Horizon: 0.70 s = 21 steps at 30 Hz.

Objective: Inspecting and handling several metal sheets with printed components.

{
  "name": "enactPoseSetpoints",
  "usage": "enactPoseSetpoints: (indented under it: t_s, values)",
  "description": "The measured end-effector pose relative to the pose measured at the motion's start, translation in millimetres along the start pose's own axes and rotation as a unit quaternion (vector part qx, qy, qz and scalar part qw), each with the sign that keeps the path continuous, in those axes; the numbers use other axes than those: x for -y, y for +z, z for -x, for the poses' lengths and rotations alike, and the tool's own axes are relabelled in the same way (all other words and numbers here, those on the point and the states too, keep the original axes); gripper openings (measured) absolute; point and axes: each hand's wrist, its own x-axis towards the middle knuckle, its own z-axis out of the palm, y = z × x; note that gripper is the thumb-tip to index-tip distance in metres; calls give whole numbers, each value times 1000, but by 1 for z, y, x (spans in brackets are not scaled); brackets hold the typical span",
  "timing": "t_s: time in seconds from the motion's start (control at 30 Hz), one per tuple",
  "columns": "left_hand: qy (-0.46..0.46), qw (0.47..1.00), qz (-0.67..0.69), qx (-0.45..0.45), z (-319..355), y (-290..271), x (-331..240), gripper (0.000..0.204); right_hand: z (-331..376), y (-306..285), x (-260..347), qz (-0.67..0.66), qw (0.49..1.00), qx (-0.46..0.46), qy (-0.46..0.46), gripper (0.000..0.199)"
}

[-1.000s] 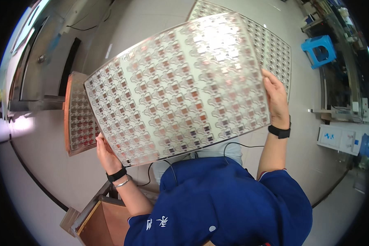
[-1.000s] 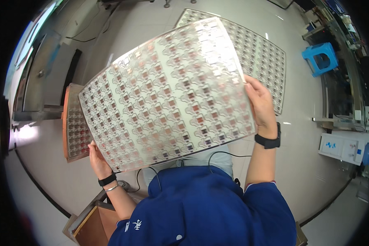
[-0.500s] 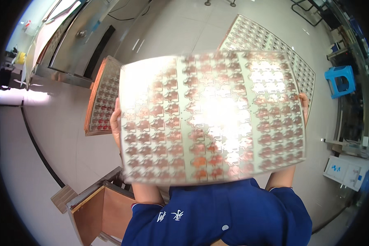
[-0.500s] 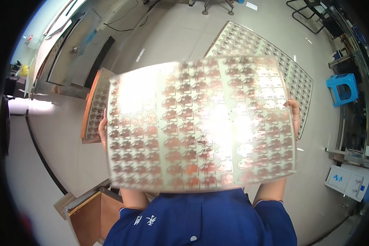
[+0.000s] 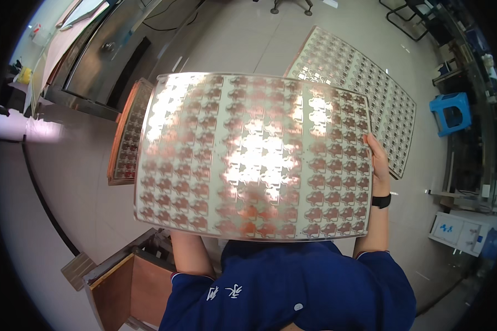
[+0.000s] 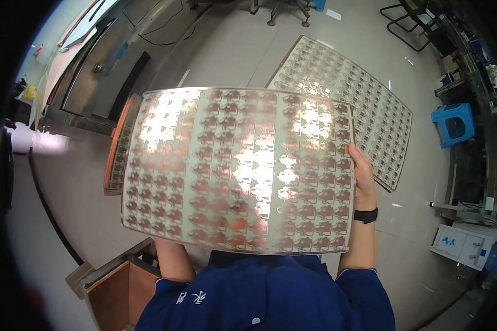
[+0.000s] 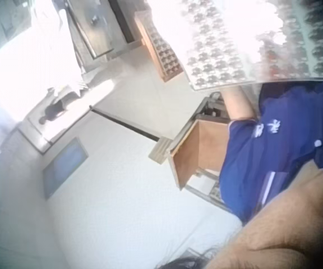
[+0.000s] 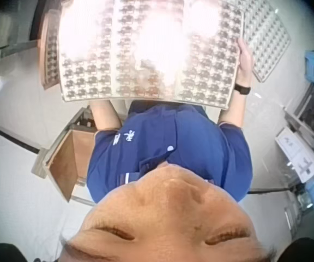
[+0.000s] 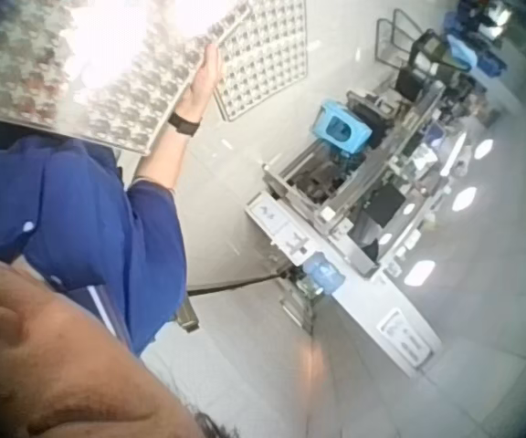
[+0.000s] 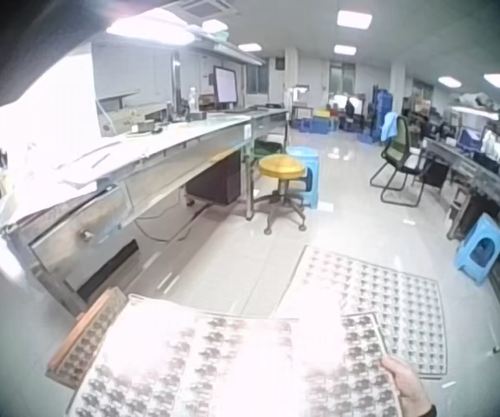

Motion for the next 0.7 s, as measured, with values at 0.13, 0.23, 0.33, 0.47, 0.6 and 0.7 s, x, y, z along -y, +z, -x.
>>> enactPoseSetpoints:
  t_s: [0.13, 0.23, 0.33, 0.47, 0.6, 0.7]
  values:
    - [-51, 996, 70, -27, 3, -19, 14, 48, -8, 25, -11, -78, 996, 25, -25, 24]
    - [-69, 989, 119, 44, 9, 4, 29, 49, -11, 61, -28, -145, 987, 9, -74, 23]
    - [-70, 993, 39, 88, 30, 55, 50, 54, -8, 76, -47, -130, 985, 69, -91, 29]
    - [-97, 989, -89, 70, 23, 57, 37, 58, 2, 63, -51, -88, 983, 140, -76, 43]
    - [-80, 991, -84, 69, 15, 49, 26, 57, -5, 42, -17, -101, 979, 151, -97, 44]
    - [-102, 988, -100, 64, 15, 33, 25, 56, -9, 31, -3, -54, 984, 141, -98, 47]
